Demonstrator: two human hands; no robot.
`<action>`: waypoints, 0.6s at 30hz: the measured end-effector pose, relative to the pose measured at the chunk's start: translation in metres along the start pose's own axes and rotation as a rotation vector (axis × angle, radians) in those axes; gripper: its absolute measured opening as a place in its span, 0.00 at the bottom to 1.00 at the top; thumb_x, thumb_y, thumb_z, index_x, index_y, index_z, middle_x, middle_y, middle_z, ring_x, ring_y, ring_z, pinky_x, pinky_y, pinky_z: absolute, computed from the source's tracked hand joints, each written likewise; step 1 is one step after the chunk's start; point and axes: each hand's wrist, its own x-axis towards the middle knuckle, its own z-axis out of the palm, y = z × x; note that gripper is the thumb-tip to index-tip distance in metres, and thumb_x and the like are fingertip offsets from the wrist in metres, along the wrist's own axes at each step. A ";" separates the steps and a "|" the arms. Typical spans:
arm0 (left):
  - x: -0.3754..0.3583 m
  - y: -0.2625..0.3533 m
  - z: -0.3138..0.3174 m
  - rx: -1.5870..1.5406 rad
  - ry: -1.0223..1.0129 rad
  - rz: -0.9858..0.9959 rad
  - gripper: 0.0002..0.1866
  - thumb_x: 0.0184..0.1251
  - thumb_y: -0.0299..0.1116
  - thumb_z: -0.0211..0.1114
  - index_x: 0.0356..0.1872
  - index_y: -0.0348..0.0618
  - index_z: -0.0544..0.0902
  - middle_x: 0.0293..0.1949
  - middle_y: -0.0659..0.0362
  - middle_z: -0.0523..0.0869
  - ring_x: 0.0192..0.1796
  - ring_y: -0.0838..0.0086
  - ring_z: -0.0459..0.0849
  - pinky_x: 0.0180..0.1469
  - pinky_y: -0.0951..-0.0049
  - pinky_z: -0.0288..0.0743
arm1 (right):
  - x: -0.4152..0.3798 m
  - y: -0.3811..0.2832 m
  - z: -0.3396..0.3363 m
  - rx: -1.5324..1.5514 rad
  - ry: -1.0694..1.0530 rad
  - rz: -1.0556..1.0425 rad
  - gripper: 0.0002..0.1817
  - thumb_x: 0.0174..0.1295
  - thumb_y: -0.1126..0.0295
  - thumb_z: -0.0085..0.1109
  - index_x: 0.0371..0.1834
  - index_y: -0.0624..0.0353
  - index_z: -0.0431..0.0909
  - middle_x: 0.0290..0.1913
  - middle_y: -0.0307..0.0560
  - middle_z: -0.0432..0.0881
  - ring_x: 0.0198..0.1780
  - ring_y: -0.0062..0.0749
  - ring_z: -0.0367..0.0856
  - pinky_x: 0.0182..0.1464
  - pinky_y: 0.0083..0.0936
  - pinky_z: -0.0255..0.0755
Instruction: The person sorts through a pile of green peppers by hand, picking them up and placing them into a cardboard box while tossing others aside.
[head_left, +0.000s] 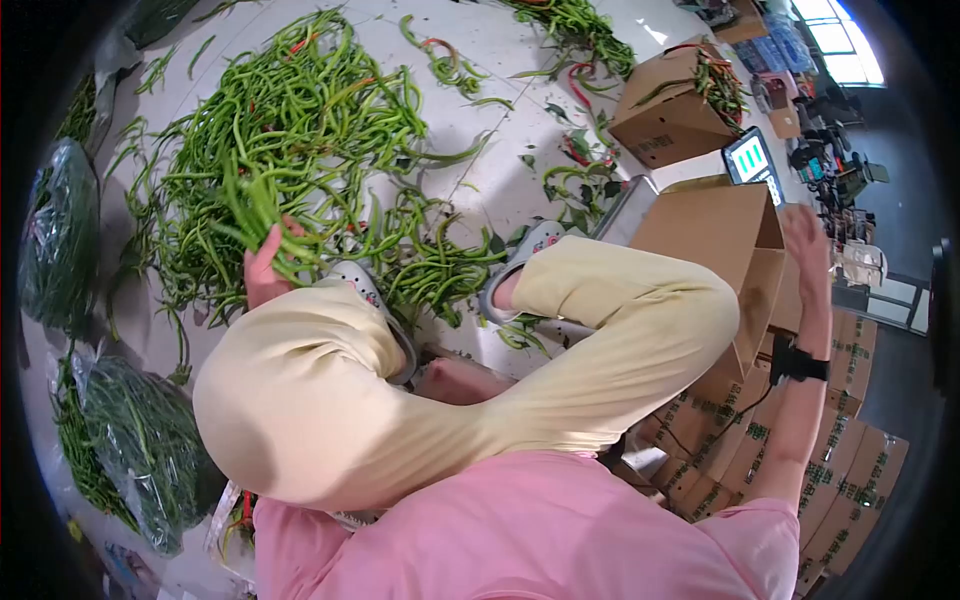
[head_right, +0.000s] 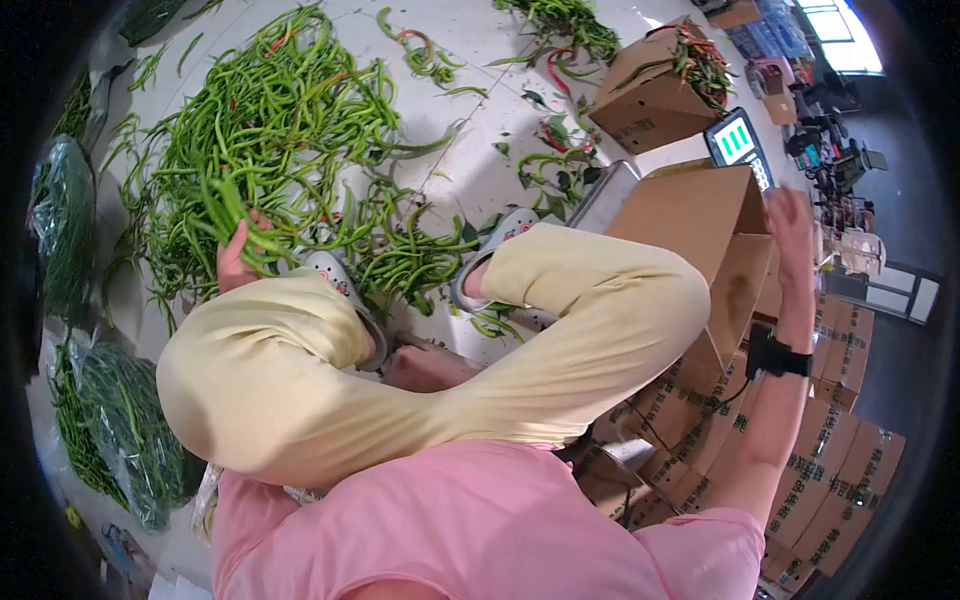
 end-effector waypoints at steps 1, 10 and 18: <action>-0.001 0.002 0.016 0.054 -0.025 -0.019 0.12 0.64 0.32 0.58 0.46 0.38 0.75 0.36 0.61 0.79 0.41 0.73 0.77 0.45 0.74 0.70 | -0.010 -0.057 0.035 0.071 -0.099 -0.053 0.27 0.63 0.69 0.52 0.66 0.59 0.60 0.57 0.47 0.73 0.52 0.25 0.74 0.54 0.21 0.70; 0.028 0.059 0.164 1.266 -0.664 0.181 0.23 0.60 0.31 0.61 0.54 0.32 0.69 0.49 0.50 0.78 0.51 0.64 0.77 0.54 0.69 0.69 | -0.124 -0.238 0.362 1.029 -0.960 0.132 0.23 0.58 0.62 0.59 0.53 0.64 0.68 0.46 0.49 0.77 0.44 0.31 0.77 0.49 0.26 0.70; -0.020 0.185 0.149 0.791 -0.868 0.391 0.27 0.65 0.33 0.52 0.64 0.33 0.61 0.59 0.47 0.73 0.62 0.64 0.70 0.65 0.66 0.59 | -0.045 -0.140 0.140 0.235 -0.049 -0.770 0.22 0.54 0.74 0.55 0.55 0.63 0.69 0.47 0.48 0.77 0.49 0.32 0.76 0.52 0.27 0.72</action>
